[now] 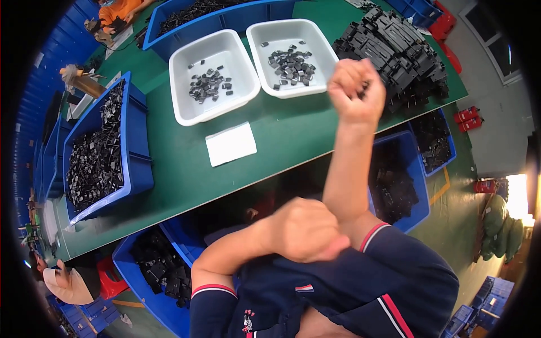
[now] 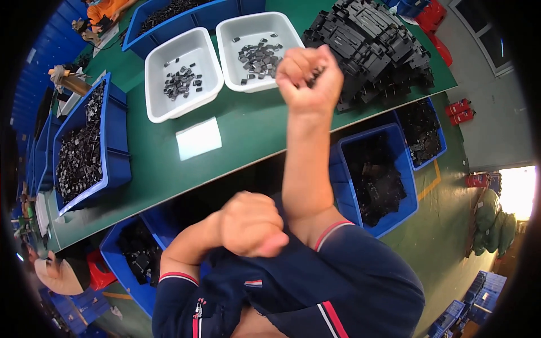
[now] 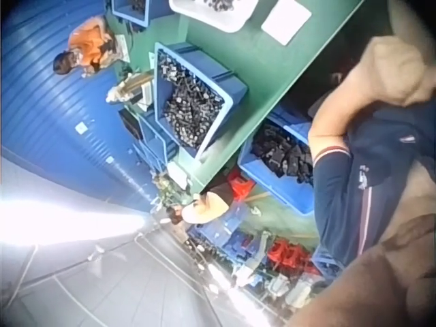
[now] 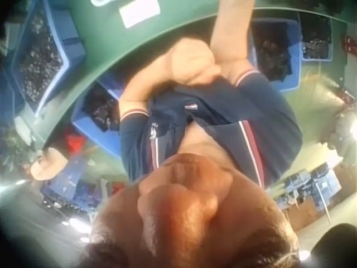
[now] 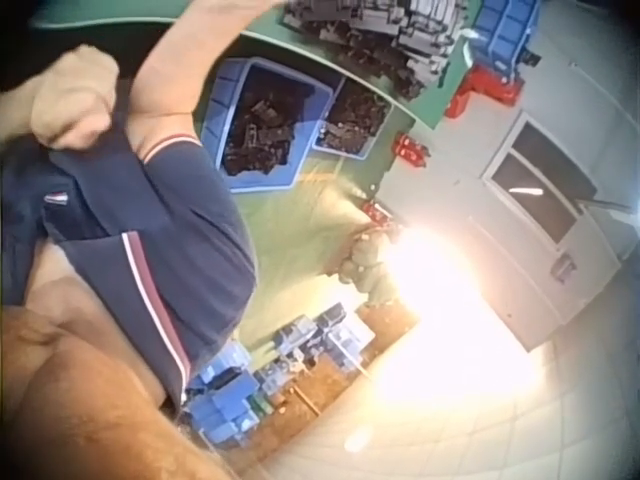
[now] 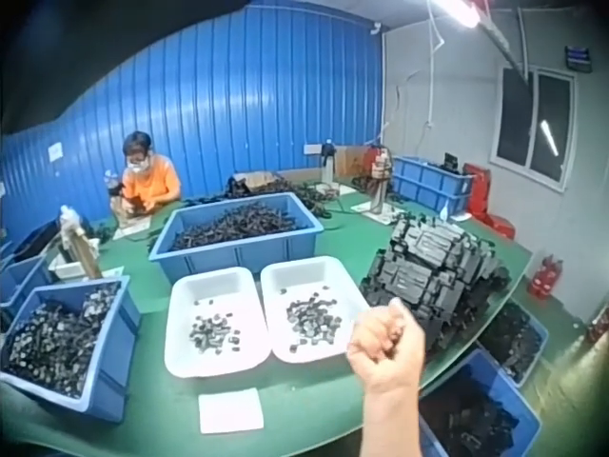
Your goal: The person assembles small black plastic components by hand at an industrial workstation.
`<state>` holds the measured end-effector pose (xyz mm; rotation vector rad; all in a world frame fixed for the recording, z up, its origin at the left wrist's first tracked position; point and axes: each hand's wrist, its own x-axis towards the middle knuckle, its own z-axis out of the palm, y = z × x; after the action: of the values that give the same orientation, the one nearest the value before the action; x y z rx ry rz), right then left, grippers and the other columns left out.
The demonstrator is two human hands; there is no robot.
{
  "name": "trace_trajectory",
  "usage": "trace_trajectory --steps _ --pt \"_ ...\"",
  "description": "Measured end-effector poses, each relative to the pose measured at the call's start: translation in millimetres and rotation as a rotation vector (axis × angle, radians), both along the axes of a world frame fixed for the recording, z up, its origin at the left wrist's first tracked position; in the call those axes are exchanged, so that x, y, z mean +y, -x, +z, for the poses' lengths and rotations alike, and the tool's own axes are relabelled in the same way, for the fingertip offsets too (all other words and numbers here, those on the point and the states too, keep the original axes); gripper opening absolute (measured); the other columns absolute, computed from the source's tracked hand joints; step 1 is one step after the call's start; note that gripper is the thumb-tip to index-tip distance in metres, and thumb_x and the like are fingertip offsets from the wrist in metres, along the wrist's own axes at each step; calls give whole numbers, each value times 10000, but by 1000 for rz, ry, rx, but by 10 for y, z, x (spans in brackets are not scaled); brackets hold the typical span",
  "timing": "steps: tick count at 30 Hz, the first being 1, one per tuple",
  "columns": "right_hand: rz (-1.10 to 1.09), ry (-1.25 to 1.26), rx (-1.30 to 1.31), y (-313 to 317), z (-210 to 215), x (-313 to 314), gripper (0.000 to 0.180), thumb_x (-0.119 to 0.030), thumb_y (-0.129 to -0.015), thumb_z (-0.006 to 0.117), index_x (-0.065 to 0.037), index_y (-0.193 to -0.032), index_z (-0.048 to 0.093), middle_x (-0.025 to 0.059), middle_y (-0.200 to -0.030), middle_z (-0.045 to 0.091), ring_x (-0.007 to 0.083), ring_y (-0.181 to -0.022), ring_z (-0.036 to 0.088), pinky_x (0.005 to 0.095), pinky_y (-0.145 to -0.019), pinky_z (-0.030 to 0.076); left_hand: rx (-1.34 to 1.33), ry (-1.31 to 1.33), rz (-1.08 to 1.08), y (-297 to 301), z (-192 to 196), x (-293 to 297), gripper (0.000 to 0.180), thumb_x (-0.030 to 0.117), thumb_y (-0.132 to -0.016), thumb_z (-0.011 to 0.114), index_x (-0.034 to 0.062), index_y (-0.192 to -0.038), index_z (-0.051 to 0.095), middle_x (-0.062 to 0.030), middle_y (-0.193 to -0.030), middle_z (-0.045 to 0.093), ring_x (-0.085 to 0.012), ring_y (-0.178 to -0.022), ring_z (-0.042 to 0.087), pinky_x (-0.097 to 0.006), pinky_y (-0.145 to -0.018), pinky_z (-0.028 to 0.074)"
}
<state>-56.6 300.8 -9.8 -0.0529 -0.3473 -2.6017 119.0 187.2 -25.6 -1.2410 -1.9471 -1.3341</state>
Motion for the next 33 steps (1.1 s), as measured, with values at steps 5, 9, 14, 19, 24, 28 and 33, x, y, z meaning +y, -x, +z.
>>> trace_trajectory --steps 5,9,14,19,24,28,33 --pt "-66 -543 96 -267 5 -46 434 -384 -954 363 -117 -615 412 1 -547 366 133 -478 335 245 -406 274 -215 44 931 785 26 -839 273 195 -896 565 1 -704 581 -134 -595 556 -287 -509 535 -356 -478 405" --pt "134 -512 -67 -243 -410 -130 390 -394 -933 417 -90 -724 543 77 -702 560 205 -622 495 303 -570 416 -398 291 1199 1229 9 -1473 370 361 -897 534 23 -771 614 -152 -708 623 -345 -666 597 -416 -594 452" --pt "233 -465 46 -267 -532 -156 395 -392 -935 417 -24 -903 559 150 -942 592 269 -853 570 371 -771 487 -364 653 1295 1473 -307 -1850 279 286 -854 565 35 -946 642 -145 -888 654 -349 -837 620 -417 -742 491" --pt "237 -519 40 -300 -477 -188 464 -439 -934 400 1 -931 549 170 -937 587 273 -824 565 390 -788 494 -659 942 1331 1543 -206 -1739 301 300 -866 539 30 -863 672 -154 -920 650 -342 -812 634 -424 -719 503" --pt "312 -495 70 -353 -415 -205 547 -504 -924 388 12 -990 558 165 -933 599 284 -840 587 383 -784 504 -554 964 1380 1583 -271 -1732 276 248 -878 502 35 -856 676 -152 -975 644 -348 -795 639 -427 -694 511" --pt "323 -602 148 -383 -417 -230 583 -533 -924 358 7 -1011 560 139 -849 618 255 -741 613 361 -722 530 -239 880 1417 1554 -419 -1901 232 189 -882 487 35 -909 660 -147 -1023 632 -346 -792 640 -423 -689 513" --pt "334 -802 313 -363 -540 -210 625 -582 -919 312 -9 -960 559 47 -640 544 107 -442 464 215 -398 386 -111 519 1261 1388 -102 -1530 186 161 -863 548 28 -951 643 -131 -981 635 -290 -783 651 -391 -657 514"
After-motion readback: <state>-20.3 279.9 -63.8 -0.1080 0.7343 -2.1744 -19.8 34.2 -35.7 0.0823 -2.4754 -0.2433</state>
